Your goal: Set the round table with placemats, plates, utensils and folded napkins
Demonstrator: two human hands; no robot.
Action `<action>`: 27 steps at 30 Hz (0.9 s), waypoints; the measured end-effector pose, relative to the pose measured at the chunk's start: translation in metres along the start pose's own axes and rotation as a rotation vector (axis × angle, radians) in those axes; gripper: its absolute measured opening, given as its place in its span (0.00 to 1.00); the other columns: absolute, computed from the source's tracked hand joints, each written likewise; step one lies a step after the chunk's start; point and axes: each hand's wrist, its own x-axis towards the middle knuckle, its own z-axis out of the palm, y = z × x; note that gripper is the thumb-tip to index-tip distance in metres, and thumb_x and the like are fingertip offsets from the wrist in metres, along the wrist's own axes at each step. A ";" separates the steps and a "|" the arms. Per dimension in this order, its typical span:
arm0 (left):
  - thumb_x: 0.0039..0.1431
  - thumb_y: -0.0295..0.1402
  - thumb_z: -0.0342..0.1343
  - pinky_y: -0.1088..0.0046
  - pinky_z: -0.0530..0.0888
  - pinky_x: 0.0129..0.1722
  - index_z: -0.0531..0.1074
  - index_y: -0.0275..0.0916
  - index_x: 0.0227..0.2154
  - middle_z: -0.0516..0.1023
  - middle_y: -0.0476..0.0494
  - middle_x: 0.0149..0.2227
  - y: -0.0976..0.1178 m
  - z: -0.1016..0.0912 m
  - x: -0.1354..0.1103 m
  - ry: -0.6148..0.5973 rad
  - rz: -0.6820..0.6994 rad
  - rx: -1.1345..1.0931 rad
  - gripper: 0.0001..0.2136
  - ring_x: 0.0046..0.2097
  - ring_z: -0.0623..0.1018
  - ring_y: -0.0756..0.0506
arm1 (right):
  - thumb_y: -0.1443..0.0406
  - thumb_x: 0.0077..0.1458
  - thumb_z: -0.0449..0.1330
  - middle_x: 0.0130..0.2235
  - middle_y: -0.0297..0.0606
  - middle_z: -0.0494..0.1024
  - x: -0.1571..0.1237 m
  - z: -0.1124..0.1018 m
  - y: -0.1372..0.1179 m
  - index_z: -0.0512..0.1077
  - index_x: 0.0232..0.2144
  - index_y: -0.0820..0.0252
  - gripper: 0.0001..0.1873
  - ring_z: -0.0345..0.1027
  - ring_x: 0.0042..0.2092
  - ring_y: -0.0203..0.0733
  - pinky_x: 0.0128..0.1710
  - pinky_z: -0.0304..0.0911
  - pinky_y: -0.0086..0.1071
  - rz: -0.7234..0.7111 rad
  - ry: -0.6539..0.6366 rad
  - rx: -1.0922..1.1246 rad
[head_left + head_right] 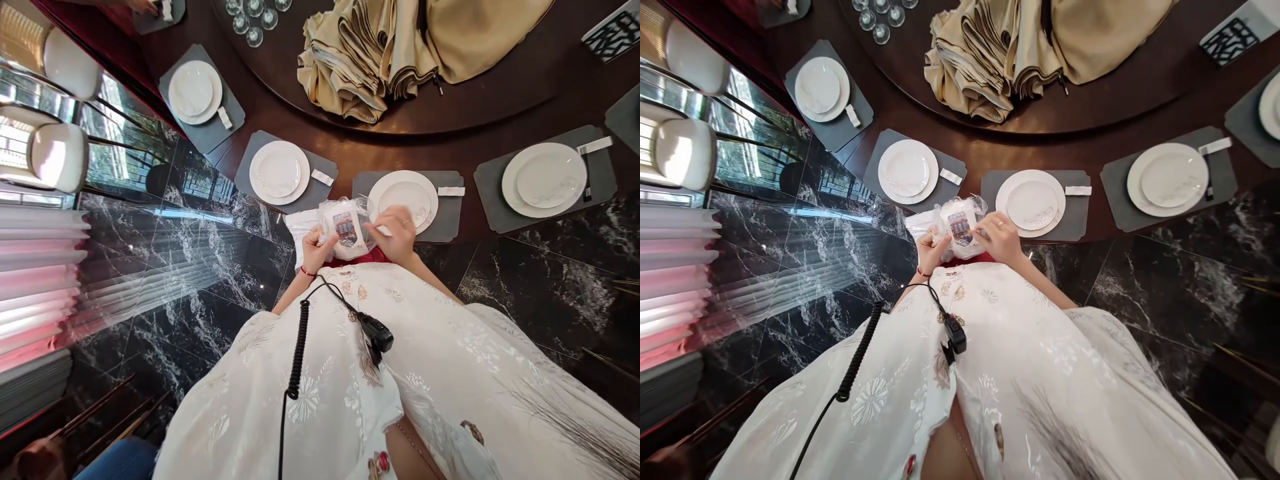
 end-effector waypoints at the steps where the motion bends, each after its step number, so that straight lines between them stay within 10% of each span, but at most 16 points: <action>1: 0.47 0.62 0.66 0.71 0.58 0.30 0.48 0.37 0.13 0.50 0.51 0.19 -0.003 -0.002 -0.001 0.012 0.010 0.019 0.39 0.28 0.55 0.51 | 0.47 0.62 0.62 0.37 0.45 0.76 -0.006 0.006 -0.005 0.73 0.37 0.54 0.18 0.71 0.44 0.53 0.48 0.67 0.46 -0.017 -0.045 -0.047; 8: 0.51 0.61 0.64 0.67 0.60 0.34 0.47 0.38 0.14 0.51 0.51 0.19 -0.008 -0.024 -0.015 -0.022 0.021 0.175 0.37 0.29 0.56 0.49 | 0.44 0.54 0.67 0.43 0.48 0.78 -0.032 0.060 -0.028 0.66 0.51 0.57 0.33 0.76 0.42 0.55 0.40 0.67 0.41 0.326 -0.196 -0.255; 15: 0.53 0.56 0.66 0.68 0.59 0.32 0.47 0.38 0.14 0.52 0.50 0.20 -0.015 -0.043 -0.009 -0.165 0.027 0.182 0.36 0.29 0.56 0.49 | 0.48 0.48 0.71 0.35 0.47 0.81 -0.048 0.077 -0.047 0.70 0.41 0.57 0.26 0.77 0.38 0.54 0.36 0.65 0.37 0.584 -0.188 -0.247; 21: 0.52 0.56 0.66 0.68 0.58 0.32 0.47 0.39 0.15 0.50 0.51 0.20 -0.023 -0.067 0.011 -0.212 0.035 0.160 0.36 0.29 0.55 0.50 | 0.50 0.46 0.71 0.37 0.42 0.82 -0.053 0.048 -0.050 0.77 0.38 0.60 0.24 0.75 0.38 0.48 0.36 0.67 0.35 0.575 0.065 0.235; 27: 0.52 0.59 0.65 0.68 0.58 0.32 0.46 0.39 0.15 0.49 0.52 0.20 -0.029 -0.086 0.017 -0.283 0.054 0.162 0.37 0.28 0.55 0.50 | 0.45 0.32 0.77 0.31 0.41 0.81 -0.078 0.006 0.017 0.78 0.34 0.62 0.33 0.73 0.31 0.42 0.30 0.66 0.31 0.697 0.013 0.741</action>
